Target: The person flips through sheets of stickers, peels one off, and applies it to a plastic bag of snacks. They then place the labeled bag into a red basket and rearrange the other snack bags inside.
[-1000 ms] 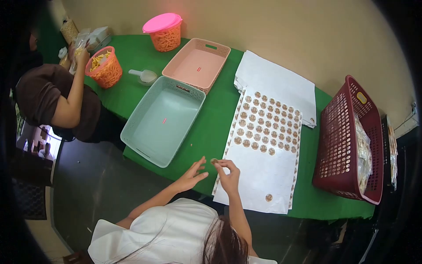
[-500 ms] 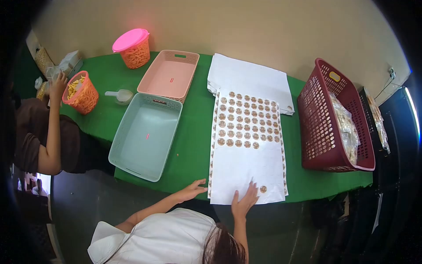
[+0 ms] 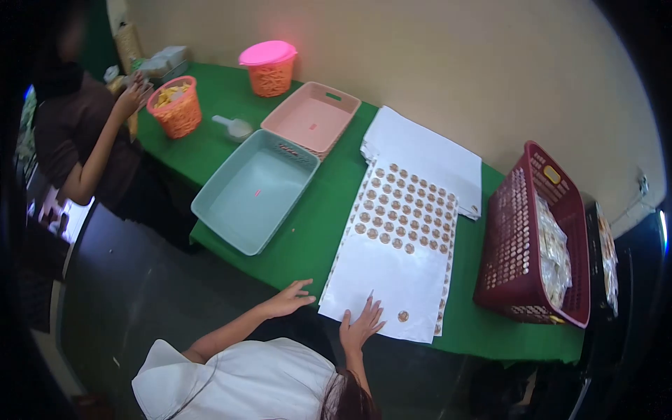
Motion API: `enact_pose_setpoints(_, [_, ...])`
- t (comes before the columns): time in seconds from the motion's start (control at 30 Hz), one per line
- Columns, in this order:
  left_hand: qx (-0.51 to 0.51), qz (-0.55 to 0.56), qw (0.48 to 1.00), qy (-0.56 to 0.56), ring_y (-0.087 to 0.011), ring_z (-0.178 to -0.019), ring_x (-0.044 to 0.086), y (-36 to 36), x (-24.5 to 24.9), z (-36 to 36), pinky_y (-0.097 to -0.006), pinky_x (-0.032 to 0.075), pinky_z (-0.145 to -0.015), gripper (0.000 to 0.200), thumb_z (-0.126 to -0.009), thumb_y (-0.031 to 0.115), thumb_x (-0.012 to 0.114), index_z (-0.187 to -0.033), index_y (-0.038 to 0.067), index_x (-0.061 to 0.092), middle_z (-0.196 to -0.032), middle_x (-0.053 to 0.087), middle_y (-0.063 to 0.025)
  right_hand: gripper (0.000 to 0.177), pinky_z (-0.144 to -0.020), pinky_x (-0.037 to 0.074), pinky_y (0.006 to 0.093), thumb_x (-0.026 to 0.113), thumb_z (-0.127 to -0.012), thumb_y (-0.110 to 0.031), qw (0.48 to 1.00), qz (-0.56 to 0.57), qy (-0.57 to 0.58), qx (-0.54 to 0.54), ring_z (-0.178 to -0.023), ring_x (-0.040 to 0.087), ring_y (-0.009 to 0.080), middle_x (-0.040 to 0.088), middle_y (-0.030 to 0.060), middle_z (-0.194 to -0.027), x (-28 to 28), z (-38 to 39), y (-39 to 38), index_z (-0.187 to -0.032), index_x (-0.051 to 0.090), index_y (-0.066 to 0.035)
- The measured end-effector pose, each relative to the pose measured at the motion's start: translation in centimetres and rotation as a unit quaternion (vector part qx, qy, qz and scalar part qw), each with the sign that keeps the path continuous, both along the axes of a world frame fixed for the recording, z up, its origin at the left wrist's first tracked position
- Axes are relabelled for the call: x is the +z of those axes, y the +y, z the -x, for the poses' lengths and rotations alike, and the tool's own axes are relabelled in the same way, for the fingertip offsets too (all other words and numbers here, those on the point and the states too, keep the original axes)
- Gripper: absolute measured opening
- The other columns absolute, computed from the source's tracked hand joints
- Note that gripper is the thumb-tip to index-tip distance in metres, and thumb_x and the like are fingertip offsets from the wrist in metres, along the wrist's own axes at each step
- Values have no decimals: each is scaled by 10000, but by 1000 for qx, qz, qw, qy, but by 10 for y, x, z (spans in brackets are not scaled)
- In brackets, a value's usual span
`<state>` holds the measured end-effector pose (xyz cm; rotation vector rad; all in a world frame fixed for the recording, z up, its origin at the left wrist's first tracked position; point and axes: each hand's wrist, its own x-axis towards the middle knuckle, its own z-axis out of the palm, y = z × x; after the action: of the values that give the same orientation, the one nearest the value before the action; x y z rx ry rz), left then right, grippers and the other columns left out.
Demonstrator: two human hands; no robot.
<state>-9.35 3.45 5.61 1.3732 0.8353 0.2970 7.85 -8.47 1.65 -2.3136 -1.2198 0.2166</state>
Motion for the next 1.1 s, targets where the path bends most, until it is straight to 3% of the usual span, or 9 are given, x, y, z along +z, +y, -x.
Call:
enact_pose_setpoints(0.2, [247, -46, 968, -16, -277, -1105, 396, -5, 24, 53, -355, 359, -887, 466, -808, 231, 530, -1186, 25, 353, -1196, 332, -149, 761, -953, -13, 565, 574, -676, -192, 995, 28, 93, 3, -1236, 105, 397, 186, 227, -1322, 23, -5, 5, -1304, 168, -54])
enact_pose_setpoints(0.27, [313, -65, 947, -24, -268, -1103, 398, -5, 34, 72, -353, 350, -898, 440, -811, 211, 524, -1173, 22, 361, -1191, 341, -133, 753, -947, 6, 576, 581, -667, -193, 995, -21, 101, 15, -1228, 137, 400, 216, 231, -1309, 26, -6, 11, -1297, 191, -56])
enact_pose_setpoints(0.3, [341, -82, 936, -33, -264, -1099, 403, -5, 41, 80, -347, 357, -894, 417, -811, 190, 522, -1160, 20, 368, -1178, 353, -128, 676, -955, 93, 544, 576, -671, -167, 991, -85, 87, 53, -1192, 228, 389, 296, 227, -1262, 27, -8, 17, -1257, 263, -38])
enact_pose_setpoints(0.4, [411, -78, 907, -46, -240, -1058, 438, -6, 53, 104, -328, 374, -872, 377, -810, 171, 521, -1130, 17, 395, -1152, 391, -115, 584, -942, 190, 484, 569, -677, -147, 978, -133, 105, 119, -1131, 318, 367, 363, 215, -1204, 32, -4, 37, -1196, 337, -15])
enact_pose_setpoints(0.43, [419, -79, 903, -45, -240, -1058, 438, -7, 55, 112, -328, 374, -872, 377, -810, 171, 521, -1130, 17, 395, -1152, 391, -115, 499, -923, 247, 421, 561, -690, -119, 974, -149, 105, 135, -1090, 358, 341, 399, 203, -1150, 35, 1, 45, -1138, 380, 6])
enact_pose_setpoints(0.5, [453, -79, 887, -47, -212, -1024, 457, -7, 57, 127, -308, 373, -854, 354, -816, 174, 513, -1120, 25, 411, -1093, 453, -119, 478, -923, 254, 412, 558, -697, -108, 965, -154, 137, 163, -1084, 362, 337, 405, 199, -1137, 43, 12, 61, -1127, 386, 11])
enact_pose_setpoints(0.73, [507, -86, 856, -53, -174, -972, 475, 10, 60, 169, -272, 357, -832, 322, -821, 189, 507, -1097, 37, 442, -1014, 512, -131, 404, -912, 289, 361, 542, -714, -56, 935, -168, 201, 239, -1047, 397, 300, 420, 174, -1090, 57, 63, 114, -1088, 408, 14])
enact_pose_setpoints(1.1, [454, -126, 875, -113, -127, -896, 484, 91, 63, 213, -258, 369, -800, 228, -822, 167, 502, -999, 23, 492, -992, 534, -61, 358, -865, 333, 346, 534, -718, -38, 917, -241, 203, 244, -995, 430, 258, 438, 149, -1057, 71, 130, 197, -1060, 434, 0])
